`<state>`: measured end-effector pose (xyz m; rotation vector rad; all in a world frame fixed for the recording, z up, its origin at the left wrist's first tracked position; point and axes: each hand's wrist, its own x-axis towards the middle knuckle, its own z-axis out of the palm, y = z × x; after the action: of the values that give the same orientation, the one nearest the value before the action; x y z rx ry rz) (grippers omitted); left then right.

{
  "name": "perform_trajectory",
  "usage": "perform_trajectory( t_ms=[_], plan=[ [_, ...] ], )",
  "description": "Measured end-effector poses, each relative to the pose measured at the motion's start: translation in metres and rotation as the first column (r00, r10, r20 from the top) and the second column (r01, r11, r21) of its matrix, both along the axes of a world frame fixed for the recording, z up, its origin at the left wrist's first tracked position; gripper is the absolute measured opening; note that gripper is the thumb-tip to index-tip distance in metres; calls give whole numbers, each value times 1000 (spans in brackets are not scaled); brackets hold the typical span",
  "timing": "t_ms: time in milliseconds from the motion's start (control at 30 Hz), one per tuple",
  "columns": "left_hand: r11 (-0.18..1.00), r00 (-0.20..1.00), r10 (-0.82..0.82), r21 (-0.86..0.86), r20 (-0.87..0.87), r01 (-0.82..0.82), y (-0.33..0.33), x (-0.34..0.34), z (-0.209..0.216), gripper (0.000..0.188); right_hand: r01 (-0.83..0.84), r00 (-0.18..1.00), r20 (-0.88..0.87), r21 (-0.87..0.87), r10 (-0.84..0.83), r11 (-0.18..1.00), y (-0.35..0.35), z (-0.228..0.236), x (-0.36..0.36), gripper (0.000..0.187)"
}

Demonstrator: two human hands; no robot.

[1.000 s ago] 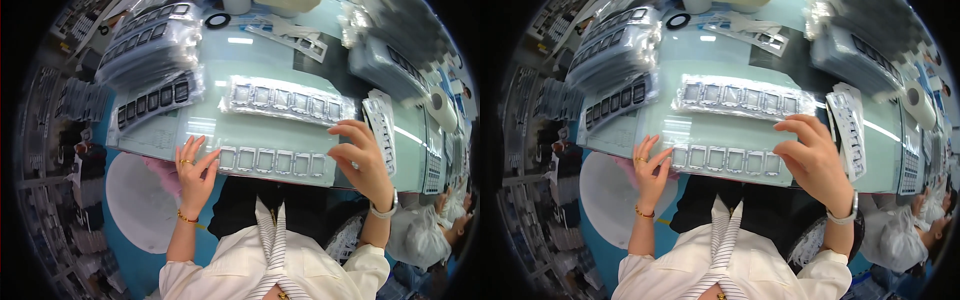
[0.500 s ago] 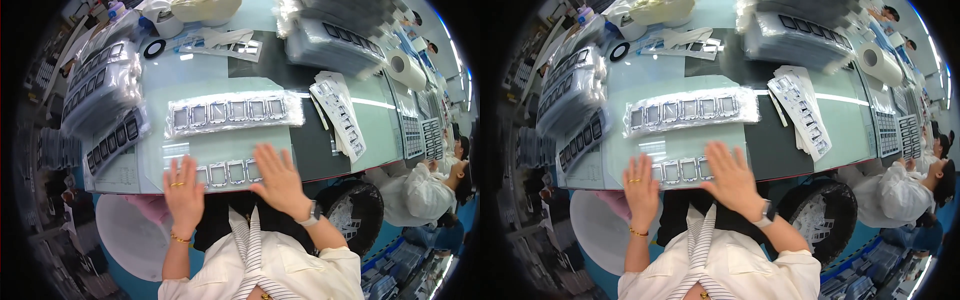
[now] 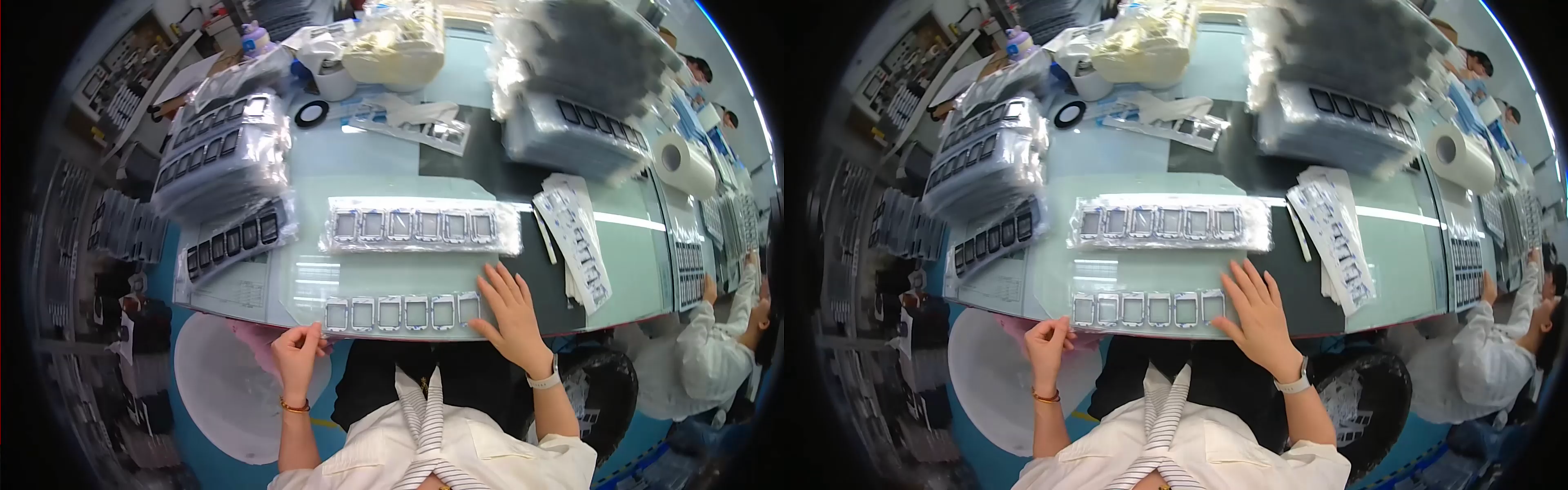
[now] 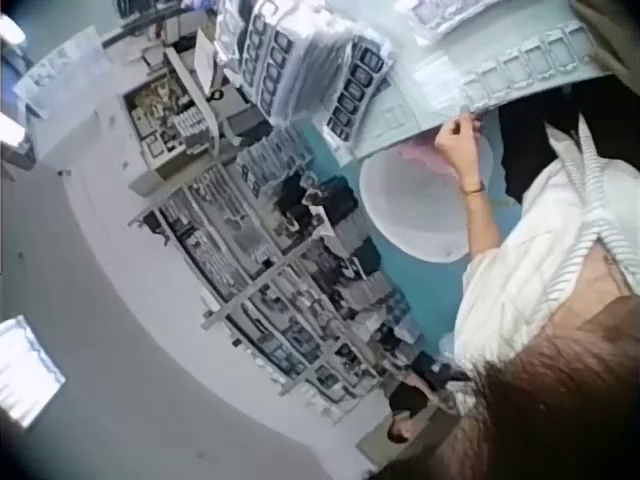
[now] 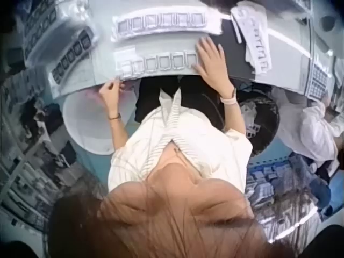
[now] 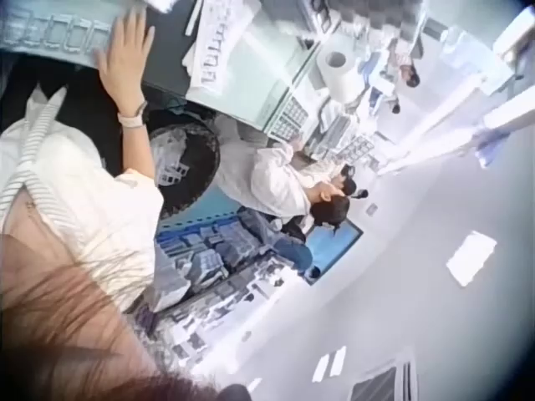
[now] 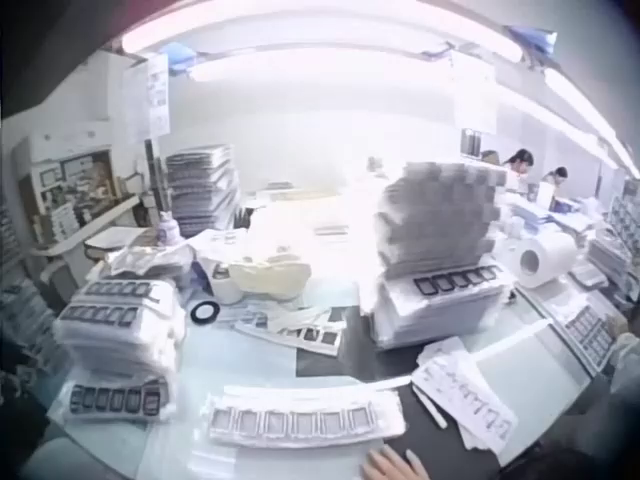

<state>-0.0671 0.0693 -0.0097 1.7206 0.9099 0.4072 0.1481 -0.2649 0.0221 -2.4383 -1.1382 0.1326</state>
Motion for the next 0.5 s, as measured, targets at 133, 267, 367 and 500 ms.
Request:
perform_trajectory(
  t_ms=[133, 267, 367, 500],
  plan=[
    [851, 955, -219, 518, 201, 86, -13, 11, 54, 11, -10, 1000, 18, 70, 9, 997, -1, 6, 6, 83],
    [654, 880, -386, 755, 278, 48, -12, 32, 88, 9, 10, 999, -39, 125, -5, 992, -1, 17, 25, 61],
    [832, 870, -289, 555, 401, 20, 3, 67, 79, 9, -69, 996, -41, 256, 82, 964, 3, 20, 45, 25],
    [975, 904, -119, 223, 410, 27, 33, 122, 50, 13, 476, 767, -641, 531, -35, 701, 14, 28, 78, 9]
  ],
)
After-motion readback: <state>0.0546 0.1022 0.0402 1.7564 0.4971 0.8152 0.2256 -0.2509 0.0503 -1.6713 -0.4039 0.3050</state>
